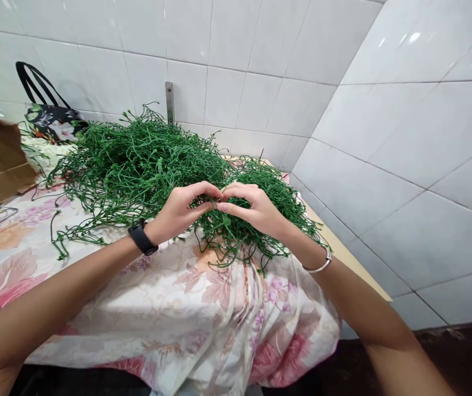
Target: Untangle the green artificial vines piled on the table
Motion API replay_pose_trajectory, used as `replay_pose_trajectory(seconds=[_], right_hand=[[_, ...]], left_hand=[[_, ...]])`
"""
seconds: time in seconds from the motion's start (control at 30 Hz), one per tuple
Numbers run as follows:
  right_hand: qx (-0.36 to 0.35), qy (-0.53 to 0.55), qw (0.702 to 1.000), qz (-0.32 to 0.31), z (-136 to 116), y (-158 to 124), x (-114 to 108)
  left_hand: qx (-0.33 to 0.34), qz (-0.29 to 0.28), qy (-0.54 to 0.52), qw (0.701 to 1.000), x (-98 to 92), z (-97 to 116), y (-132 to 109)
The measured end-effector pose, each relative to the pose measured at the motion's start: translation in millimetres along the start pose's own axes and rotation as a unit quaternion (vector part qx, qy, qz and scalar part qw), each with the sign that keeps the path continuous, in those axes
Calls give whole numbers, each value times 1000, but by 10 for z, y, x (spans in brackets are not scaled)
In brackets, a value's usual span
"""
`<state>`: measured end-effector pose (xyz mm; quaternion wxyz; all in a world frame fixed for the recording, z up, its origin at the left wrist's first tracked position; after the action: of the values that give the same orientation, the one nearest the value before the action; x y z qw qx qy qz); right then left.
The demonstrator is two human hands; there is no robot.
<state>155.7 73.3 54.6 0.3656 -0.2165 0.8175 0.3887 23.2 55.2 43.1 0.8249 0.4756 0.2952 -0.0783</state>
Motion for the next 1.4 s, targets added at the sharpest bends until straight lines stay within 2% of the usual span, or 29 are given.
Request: replay_pose_trajectory(seconds=[0.3,0.47,0.77,0.93,1.1,1.23,1.4], right_hand=[[31,-35,999,10,31,-2,-21],[46,25,999,5,55,-4,-15],[52,86,995,7,51,-18,-3],[56,66,996,16,30,-19,-25],[65,95,993,27,80,-9,-76],[71,50,996,-6,132,0,-58],[35,23,999,-16,80,4,-8]], left_hand=[[125,26,146,981,78,63,-82],[172,35,185,967,79,62,-113],[166,24,228,959,62,23,-115],[171,8,295,940,95,65,-105],[168,-32,363,916,148,52,-87],[162,-31,373,913,134,23,-75],[172,-47,373,911,153,22,-90]])
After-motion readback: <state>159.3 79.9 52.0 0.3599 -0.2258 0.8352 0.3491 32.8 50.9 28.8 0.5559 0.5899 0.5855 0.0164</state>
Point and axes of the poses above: each hand's wrist, its own y-axis towards the middle knuckle, its own x-axis out of the palm, z = x × y, the point moved 5 cm from there along y, towards the middle knuckle, and after that the axes turned 4 degrees about x, right-handed, at the moved point
